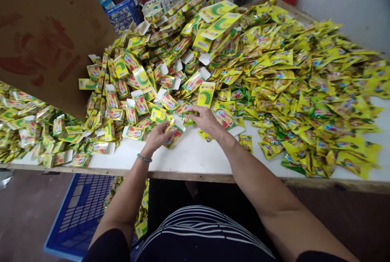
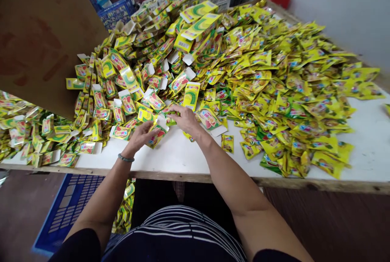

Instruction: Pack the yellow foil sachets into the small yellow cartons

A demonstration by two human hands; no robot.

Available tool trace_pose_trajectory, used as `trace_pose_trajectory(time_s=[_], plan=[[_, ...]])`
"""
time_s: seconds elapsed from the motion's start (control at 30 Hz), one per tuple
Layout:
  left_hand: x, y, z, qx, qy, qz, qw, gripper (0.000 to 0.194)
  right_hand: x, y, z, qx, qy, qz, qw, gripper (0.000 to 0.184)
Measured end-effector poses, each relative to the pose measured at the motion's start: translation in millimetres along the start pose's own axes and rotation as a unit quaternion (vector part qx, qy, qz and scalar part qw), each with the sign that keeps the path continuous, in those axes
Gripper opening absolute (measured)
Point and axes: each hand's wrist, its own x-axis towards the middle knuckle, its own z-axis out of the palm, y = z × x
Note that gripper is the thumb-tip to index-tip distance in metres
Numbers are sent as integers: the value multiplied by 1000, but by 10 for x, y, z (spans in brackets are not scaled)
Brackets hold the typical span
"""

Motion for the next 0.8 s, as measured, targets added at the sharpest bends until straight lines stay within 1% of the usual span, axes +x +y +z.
trace_pose_trajectory(time_s=[0.03,0.1,0.17,0.27,0.4,0.5,0.63,0.77,0.8], plan=[[26,-10,36,-38,-32,-9,999,42,0,0,4,-5,-4,-11,1000,10],[83,-44,89,-77,-80,-19,994,42,-1,4,15,-38,-23,-21,999,8],[135,-99,117,-107,-94,-31,989,43,-3,11,31,-86,-37,-7,996,11],[191,-193,130,-123,-90,-47,987,44,3,22,54,-135,-41,18,990,14],[219,-267,129,-148,-62,-52,986,44,20,27,71,-120,-48,-4,992,17],[209,-300,127,-130,-55,-44,989,45,9,16,78,-115,-36,-17,993,20],[173,-338,132,-99,-37,-33,994,44,-35,7,110,-122,-49,17,991,20],[143,-322,163,-132,-40,-42,990,44,-53,13,155,-94,-8,48,994,22],[139,-313,172,-139,-41,-46,988,45,-53,10,166,-88,-6,51,995,23]])
